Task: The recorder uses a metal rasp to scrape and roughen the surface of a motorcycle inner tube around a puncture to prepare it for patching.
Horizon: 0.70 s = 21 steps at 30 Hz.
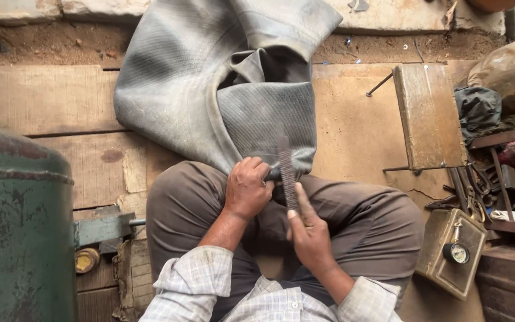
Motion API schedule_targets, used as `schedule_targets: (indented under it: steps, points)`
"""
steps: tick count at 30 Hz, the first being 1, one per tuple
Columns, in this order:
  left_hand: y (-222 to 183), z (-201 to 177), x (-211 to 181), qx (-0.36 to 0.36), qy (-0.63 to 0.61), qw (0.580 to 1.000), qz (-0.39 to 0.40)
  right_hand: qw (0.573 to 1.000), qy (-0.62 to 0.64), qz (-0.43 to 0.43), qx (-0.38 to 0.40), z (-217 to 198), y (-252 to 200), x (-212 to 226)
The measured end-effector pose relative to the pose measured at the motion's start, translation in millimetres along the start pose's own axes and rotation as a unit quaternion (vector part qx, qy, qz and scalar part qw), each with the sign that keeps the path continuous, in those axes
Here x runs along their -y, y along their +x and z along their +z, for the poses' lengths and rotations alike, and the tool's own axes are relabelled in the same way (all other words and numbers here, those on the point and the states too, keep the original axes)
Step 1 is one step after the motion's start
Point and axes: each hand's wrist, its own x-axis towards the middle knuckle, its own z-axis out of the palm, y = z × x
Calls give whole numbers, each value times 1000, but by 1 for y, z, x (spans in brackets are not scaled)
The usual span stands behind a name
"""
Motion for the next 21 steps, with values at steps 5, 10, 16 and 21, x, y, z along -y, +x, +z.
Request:
schedule_targets:
  steps: [5, 10, 16, 21]
  points:
    - [-1, 1, 0, -13, -10, 1000, 21, 992, -120, -29, 22, 16, 47, 37]
    - [-2, 1, 1, -20, 4, 999, 28, 981, -190, 23, 21, 18, 52, 52]
    - [2, -2, -3, 2, -5, 1000, -4, 985, -163, 4, 62, -16, -24, 23]
    - [-2, 7, 2, -17, -7, 1000, -11, 993, -96, 29, 66, 3, 12, 34]
